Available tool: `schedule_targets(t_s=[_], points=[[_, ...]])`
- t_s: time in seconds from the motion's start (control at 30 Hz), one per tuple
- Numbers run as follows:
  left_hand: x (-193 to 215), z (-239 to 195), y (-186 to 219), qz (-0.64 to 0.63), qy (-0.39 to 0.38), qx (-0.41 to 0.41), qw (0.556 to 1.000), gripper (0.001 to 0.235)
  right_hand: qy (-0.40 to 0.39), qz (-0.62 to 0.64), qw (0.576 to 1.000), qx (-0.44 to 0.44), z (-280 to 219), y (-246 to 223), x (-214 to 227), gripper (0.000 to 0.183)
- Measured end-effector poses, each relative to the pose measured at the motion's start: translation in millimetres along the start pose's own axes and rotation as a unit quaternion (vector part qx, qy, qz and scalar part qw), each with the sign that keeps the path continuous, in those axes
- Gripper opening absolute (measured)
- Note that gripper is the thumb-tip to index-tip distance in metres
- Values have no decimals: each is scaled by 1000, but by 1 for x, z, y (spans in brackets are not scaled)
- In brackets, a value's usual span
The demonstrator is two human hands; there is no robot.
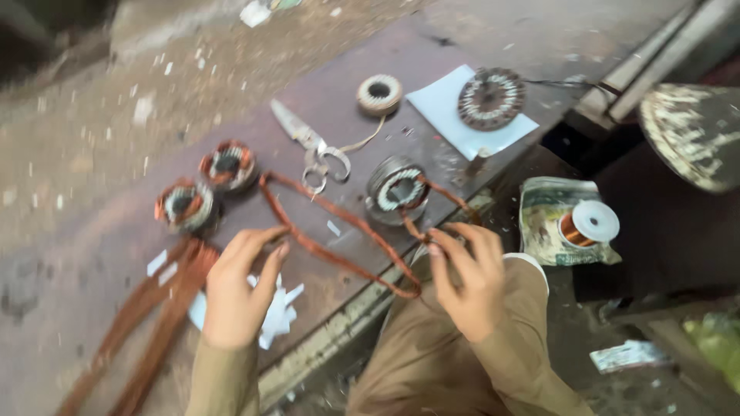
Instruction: The person winds copper wire by hand around a slotted cylindrical core, repeatedly inserting the wire into slots and pulling it taut. They handle multiple cores and a bundle of copper wire, using shears to cut the wire at the end.
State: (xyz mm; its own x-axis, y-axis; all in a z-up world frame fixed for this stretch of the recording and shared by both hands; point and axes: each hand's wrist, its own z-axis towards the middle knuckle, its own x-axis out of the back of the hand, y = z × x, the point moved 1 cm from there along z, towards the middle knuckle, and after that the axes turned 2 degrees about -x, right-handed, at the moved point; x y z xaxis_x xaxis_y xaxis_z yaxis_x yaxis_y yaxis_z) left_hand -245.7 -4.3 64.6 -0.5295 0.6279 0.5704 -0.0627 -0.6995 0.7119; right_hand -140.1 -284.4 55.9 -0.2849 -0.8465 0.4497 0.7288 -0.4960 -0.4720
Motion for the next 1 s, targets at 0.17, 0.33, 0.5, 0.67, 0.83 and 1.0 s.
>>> schedule_targets(t_s=[0.17,0.33,0.5,0.67,0.83,1.0], points=[[-17,-93,13,102,68,184,975,36,-9,8,1000,0,-25,-13,26,19],[-72,-106,4,149,31,185,971,77,-50,32,998,21,-44,-10,37,18],[-82,-121,-3,187,84,199,958,78,-63,22,998,-4,-64,1,52,16],[-88,-139,-7,177,159,131,962,30,-84,45,993,-69,-81,15,47,15],[-90,-149,-3,128,213,47,967,12,-110,68,990,-56,-84,11,40,16],[-129,-134,27,-323,145,272,895,13,-121,166,979,18,-70,-14,30,25]])
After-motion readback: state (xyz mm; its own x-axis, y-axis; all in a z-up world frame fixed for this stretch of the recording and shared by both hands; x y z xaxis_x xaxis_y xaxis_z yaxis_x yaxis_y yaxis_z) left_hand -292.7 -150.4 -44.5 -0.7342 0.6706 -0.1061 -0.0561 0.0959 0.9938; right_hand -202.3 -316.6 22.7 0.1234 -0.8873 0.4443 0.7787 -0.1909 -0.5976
